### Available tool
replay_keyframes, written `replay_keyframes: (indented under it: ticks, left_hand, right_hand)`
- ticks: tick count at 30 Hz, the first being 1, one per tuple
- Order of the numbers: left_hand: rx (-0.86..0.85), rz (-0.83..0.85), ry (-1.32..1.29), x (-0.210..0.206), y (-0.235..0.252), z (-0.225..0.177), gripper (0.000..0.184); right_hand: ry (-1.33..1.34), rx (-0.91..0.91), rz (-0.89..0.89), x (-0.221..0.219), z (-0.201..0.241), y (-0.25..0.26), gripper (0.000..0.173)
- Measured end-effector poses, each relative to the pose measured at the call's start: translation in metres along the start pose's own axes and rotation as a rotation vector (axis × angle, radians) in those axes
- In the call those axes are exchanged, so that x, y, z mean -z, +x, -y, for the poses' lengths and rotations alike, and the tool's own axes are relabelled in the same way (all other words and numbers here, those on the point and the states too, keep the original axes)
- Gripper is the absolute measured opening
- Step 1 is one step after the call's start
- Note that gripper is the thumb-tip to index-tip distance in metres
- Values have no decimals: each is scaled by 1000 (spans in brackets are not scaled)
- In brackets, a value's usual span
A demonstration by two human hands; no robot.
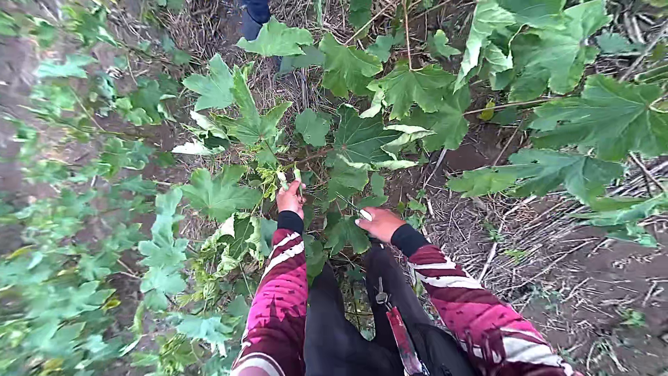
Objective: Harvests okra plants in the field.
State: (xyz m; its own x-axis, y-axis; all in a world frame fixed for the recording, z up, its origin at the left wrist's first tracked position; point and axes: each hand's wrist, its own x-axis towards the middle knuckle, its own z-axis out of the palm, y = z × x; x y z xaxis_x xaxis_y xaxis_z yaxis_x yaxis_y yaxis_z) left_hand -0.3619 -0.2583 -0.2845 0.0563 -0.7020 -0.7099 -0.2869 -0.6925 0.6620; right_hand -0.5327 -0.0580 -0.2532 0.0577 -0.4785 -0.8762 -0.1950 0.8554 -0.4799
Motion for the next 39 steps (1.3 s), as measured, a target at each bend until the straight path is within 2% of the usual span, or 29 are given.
replay_keyframes:
  ticks: [5, 8, 11, 19, 27, 29, 32, 36, 39]
  left_hand:
    - [9, 70, 110, 8, 7, -9, 26]
    - [-21, 120, 180, 21, 14, -2, 26]
    - [-44, 129, 218, 29, 17, 2, 27]
    - [-40, 106, 179, 34, 21, 0, 24]
    - [-75, 151, 227, 45, 26, 6, 27]
    - [-67, 152, 281, 51, 23, 11, 29]
    - [-8, 217, 234, 53, -4, 13, 20]
    - [46, 553, -43, 57, -61, 18, 23]
    - [93, 849, -232, 41, -105, 16, 27]
  right_hand:
    - [-363, 79, -122, 26, 75, 46, 44]
    - [-366, 134, -137, 30, 110, 67, 36]
    - [-352, 181, -104, 31, 136, 73, 36]
    - [-677, 160, -35, 39, 179, 64, 39]
    - [-689, 156, 23, 40, 197, 54, 40]
    - [-659, 171, -37, 45, 177, 45, 37]
    - [-635, 170, -179, 40, 92, 33, 37]
    - [-367, -67, -1, 19, -65, -4, 55]
    - [-136, -307, 96, -16, -190, -62, 63]
